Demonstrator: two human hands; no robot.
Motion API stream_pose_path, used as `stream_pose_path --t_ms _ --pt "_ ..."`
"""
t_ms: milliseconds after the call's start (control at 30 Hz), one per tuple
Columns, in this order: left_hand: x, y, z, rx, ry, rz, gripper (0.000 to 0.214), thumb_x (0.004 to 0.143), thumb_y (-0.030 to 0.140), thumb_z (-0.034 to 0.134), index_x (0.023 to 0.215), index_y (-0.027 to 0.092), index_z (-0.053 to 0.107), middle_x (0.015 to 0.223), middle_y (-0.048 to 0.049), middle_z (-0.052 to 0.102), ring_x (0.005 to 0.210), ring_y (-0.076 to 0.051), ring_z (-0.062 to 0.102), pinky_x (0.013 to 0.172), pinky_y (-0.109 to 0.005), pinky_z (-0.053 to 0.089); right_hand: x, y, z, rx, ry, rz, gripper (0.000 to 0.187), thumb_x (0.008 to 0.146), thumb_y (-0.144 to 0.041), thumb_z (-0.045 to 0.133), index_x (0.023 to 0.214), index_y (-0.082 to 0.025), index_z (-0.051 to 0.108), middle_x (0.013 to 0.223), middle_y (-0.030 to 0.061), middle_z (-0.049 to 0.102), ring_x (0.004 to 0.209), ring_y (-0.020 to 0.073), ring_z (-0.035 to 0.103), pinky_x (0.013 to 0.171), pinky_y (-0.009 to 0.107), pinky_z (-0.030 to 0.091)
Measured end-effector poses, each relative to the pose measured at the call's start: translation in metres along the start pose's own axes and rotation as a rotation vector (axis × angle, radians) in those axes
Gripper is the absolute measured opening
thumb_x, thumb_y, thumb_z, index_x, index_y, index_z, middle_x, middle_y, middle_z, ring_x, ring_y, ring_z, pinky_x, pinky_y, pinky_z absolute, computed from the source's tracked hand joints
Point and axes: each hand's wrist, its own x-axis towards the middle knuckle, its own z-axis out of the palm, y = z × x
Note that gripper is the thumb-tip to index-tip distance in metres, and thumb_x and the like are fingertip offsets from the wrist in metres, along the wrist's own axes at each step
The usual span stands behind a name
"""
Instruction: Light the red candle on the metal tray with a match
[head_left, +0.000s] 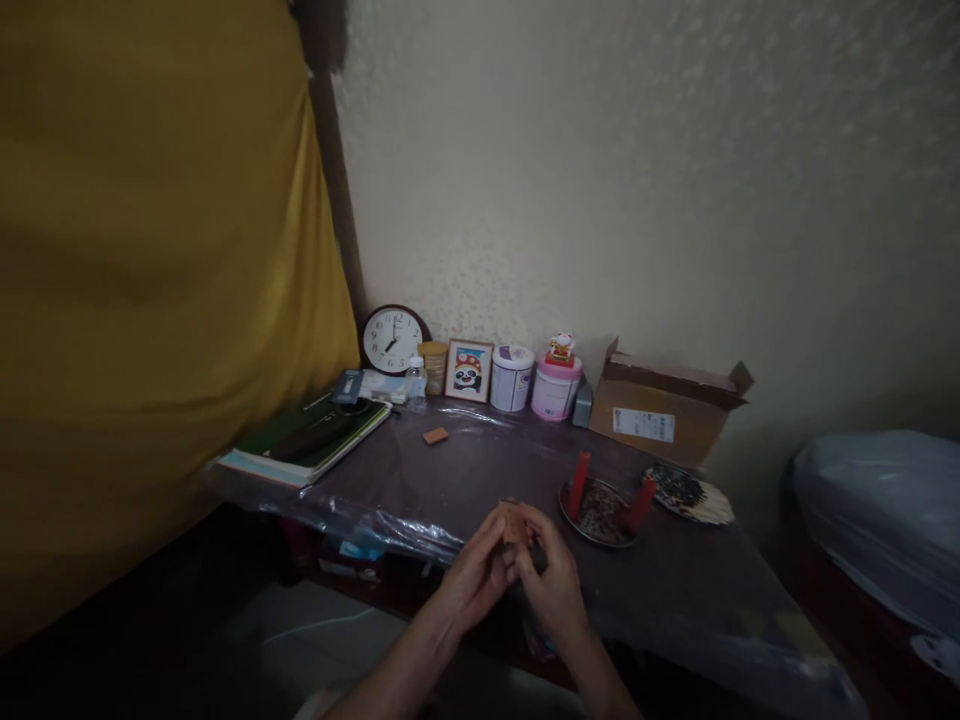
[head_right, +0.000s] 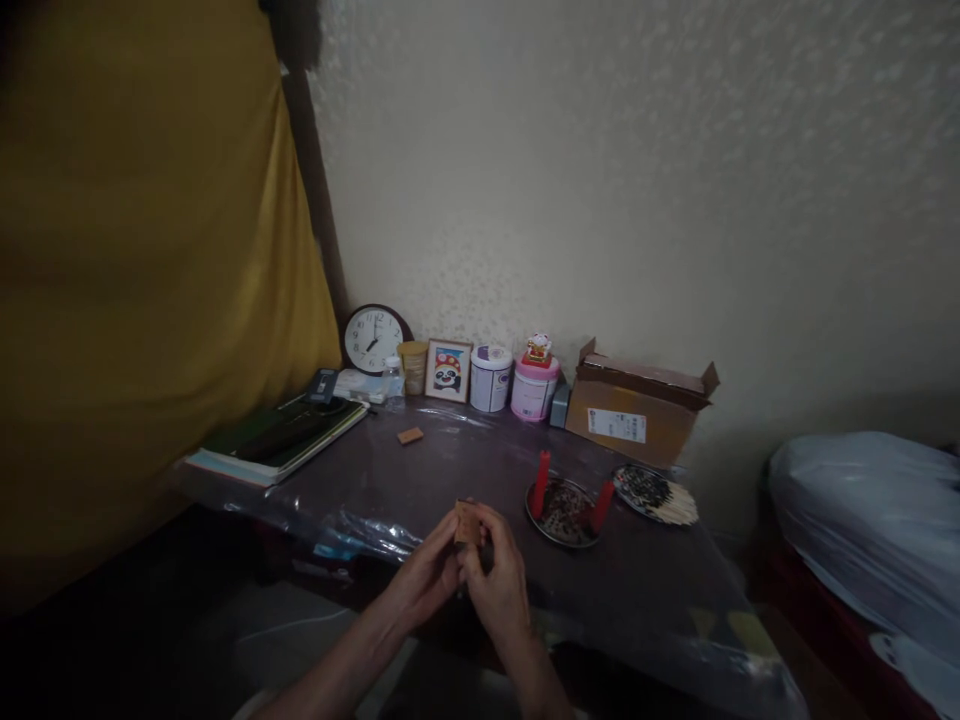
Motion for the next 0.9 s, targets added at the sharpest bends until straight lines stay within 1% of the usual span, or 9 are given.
stream_pose_path --t_ms 100,167,267,333,400,500,667,800,900 --pt "-0.001 0.001 0.000 0.000 -0.011 -0.003 0.025 0.084 0.026 0.051 0.107 0.018 0.058 0.090 -0.0057 0.066 0.081 -0.013 0.061 0.072 -0.023 0.045 -0.001 -0.001 0.001 -0.013 0.010 -0.013 0.032 0.078 -0.016 0.049 0.109 -0.023 0.055 0.117 0.0056 0.058 0.108 0.0200 0.053 0.093 0.036 0.042" --pt "-0.002 0.002 0.000 -0.006 -0.014 -0.003 0.024 0.085 0.025 0.051 0.106 0.017 0.059 0.090 -0.0056 0.066 0.082 -0.013 0.061 0.073 -0.024 0.045 0.001 -0.002 -0.003 0.026 -0.016 0.000 0.033 0.077 -0.017 0.052 0.110 -0.023 0.055 0.118 0.0059 0.057 0.109 0.0202 0.052 0.094 0.037 0.041" --pt "-0.004 0.007 0.000 -0.024 -0.012 -0.029 0.025 0.084 0.024 0.051 0.108 0.018 0.058 0.094 -0.0058 0.066 0.083 -0.014 0.061 0.077 -0.027 0.045 0.007 -0.002 -0.015 0.194 -0.123 0.078 0.036 0.076 -0.024 0.059 0.112 -0.023 0.054 0.118 0.0059 0.058 0.109 0.0204 0.053 0.096 0.037 0.041" --pt "-0.006 0.011 -0.001 -0.023 -0.016 -0.091 0.027 0.084 0.026 0.051 0.110 0.018 0.057 0.094 -0.0067 0.066 0.081 -0.015 0.062 0.074 -0.027 0.046 0.012 0.001 -0.026 0.300 -0.168 0.159 0.032 0.077 -0.030 0.060 0.108 -0.022 0.056 0.113 0.0063 0.061 0.107 0.0209 0.055 0.094 0.037 0.042" --pt "-0.008 0.013 -0.002 -0.004 -0.044 -0.168 0.032 0.085 0.029 0.049 0.114 0.017 0.054 0.091 -0.0085 0.066 0.076 -0.015 0.063 0.069 -0.026 0.046 0.016 0.005 -0.035 0.341 -0.155 0.239 0.026 0.077 -0.035 0.059 0.098 -0.020 0.061 0.103 0.0065 0.065 0.100 0.0214 0.059 0.090 0.037 0.044" --pt "-0.011 0.013 -0.003 0.015 -0.106 -0.236 0.037 0.087 0.031 0.045 0.120 0.017 0.049 0.091 -0.0111 0.065 0.072 -0.014 0.062 0.065 -0.025 0.045 0.018 0.011 -0.041 0.372 -0.147 0.330 0.025 0.076 -0.042 0.059 0.084 -0.018 0.065 0.085 0.0043 0.068 0.084 0.0201 0.063 0.078 0.034 0.049" --pt "-0.011 0.009 -0.005 0.029 -0.135 -0.299 0.036 0.086 0.030 0.045 0.119 0.016 0.050 0.091 -0.0117 0.065 0.072 -0.015 0.062 0.063 -0.025 0.043 0.013 0.015 -0.041 0.427 -0.207 0.370 0.028 0.074 -0.044 0.061 0.079 -0.017 0.063 0.068 -0.0001 0.063 0.061 0.0138 0.059 0.060 0.026 0.049" --pt "-0.012 0.006 -0.006 0.034 -0.127 -0.328 0.034 0.086 0.031 0.045 0.114 0.014 0.053 0.090 -0.0112 0.065 0.071 -0.015 0.062 0.064 -0.025 0.042 0.013 0.016 -0.042 0.423 -0.175 0.386 0.026 0.071 -0.043 0.064 0.072 -0.017 0.063 0.066 -0.0008 0.062 0.060 0.0129 0.058 0.060 0.025 0.048" --pt "-0.012 0.006 -0.008 0.030 -0.125 -0.346 0.034 0.086 0.031 0.045 0.116 0.016 0.053 0.089 -0.0112 0.066 0.071 -0.015 0.062 0.064 -0.026 0.041 0.014 0.020 -0.043 0.400 -0.135 0.384 0.024 0.070 -0.040 0.065 0.069 -0.017 0.063 0.066 -0.0013 0.061 0.062 0.0128 0.057 0.060 0.024 0.047"
